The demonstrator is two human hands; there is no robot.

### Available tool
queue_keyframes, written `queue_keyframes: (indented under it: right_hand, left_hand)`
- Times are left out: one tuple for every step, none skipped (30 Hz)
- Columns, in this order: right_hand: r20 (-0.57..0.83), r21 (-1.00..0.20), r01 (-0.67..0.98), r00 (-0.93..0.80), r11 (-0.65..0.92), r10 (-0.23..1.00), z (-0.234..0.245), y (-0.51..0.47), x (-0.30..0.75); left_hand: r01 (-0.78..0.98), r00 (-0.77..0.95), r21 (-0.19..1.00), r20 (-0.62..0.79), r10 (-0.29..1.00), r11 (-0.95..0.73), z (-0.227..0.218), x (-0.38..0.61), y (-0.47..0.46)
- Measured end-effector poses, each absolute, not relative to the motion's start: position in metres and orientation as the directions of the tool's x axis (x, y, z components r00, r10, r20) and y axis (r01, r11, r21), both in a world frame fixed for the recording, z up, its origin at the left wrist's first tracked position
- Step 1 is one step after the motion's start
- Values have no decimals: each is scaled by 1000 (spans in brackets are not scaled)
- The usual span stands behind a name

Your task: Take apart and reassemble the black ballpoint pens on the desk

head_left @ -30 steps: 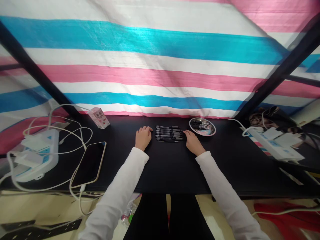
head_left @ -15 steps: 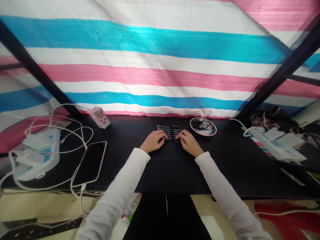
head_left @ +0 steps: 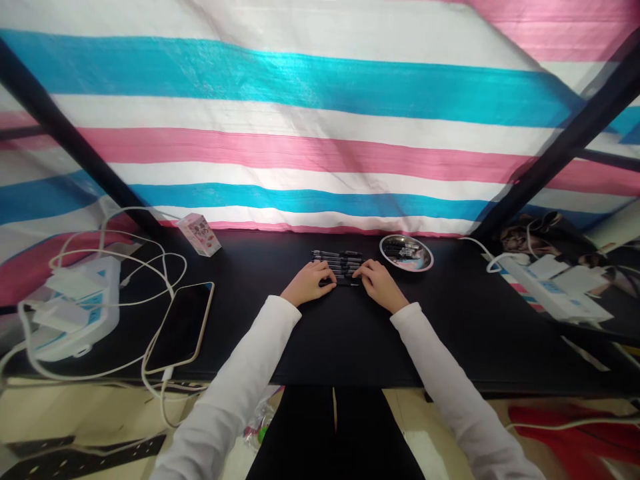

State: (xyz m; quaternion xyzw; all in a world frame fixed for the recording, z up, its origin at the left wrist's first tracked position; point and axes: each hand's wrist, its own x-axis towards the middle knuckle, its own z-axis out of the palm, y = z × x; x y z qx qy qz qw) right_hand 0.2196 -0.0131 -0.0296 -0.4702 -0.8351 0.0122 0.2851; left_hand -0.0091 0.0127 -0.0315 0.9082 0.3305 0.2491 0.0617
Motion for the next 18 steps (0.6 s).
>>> queue_keyframes:
  right_hand:
    - [475, -275, 788, -386, 550, 791, -29, -13, 221]
    - [488, -255, 804, -373, 537, 789, -28, -12, 223]
    - [504, -229, 827, -350, 513, 790, -27, -11, 226]
    - [523, -201, 857, -315, 474, 792, -25, -10, 229]
    - [544, -173, 890, -271, 423, 794, -24, -9, 233]
    - [564, -150, 920, -220, 361, 796, -23, -7, 238]
    - [580, -134, 946, -167, 295, 797, -23, -6, 244]
    - [590, -124, 965, -116, 232, 799, -24, -4, 249]
    - [590, -114, 978, -77, 177, 804, -26, -3, 254]
    - [582, -102, 986, -46, 129, 812, -28, -1, 258]
    - [565, -84, 992, -30, 93, 825, -31, 0, 262]
    - [541, -63, 996, -23, 67, 841, -35, 1, 265]
    - [513, -42, 998, -20, 49, 858, -38, 1, 267]
    - [485, -23, 999, -19, 35, 874, -41, 2, 268]
    - [458, -8, 1000, -16, 22, 889, -44, 2, 268]
    - [435, 2, 1000, -10, 10, 901, -45, 2, 268]
    - [415, 7, 1000, 1, -4, 910, -46, 2, 268]
    - [399, 9, 1000, 13, -18, 917, -45, 1, 268]
  left_hand:
    - [568, 656, 278, 415, 630, -775, -32, -9, 13]
    - [566, 654, 281, 419, 630, -775, -32, -9, 13]
    - [564, 651, 284, 425, 629, -776, -31, -9, 13]
    - [562, 647, 288, 432, 628, -776, -31, -9, 13]
    - [560, 640, 291, 443, 628, -776, -30, -10, 13]
    - [561, 629, 295, 456, 630, -774, -29, -10, 12]
    - [565, 614, 297, 472, 633, -770, -28, -11, 12]
    - [572, 598, 297, 487, 637, -764, -27, -11, 12]
    - [582, 581, 296, 500, 642, -758, -26, -11, 12]
    - [593, 566, 293, 511, 647, -750, -26, -11, 12]
    - [603, 554, 289, 519, 651, -744, -25, -11, 12]
    - [611, 546, 286, 524, 654, -738, -26, -11, 12]
    - [619, 538, 284, 527, 658, -733, -26, -11, 13]
    - [626, 529, 284, 530, 663, -726, -27, -11, 13]
    - [634, 519, 286, 532, 669, -719, -27, -10, 13]
    - [641, 508, 289, 534, 675, -711, -28, -10, 14]
    - [647, 498, 292, 538, 680, -704, -28, -10, 14]
    - [652, 487, 294, 544, 684, -698, -28, -10, 14]
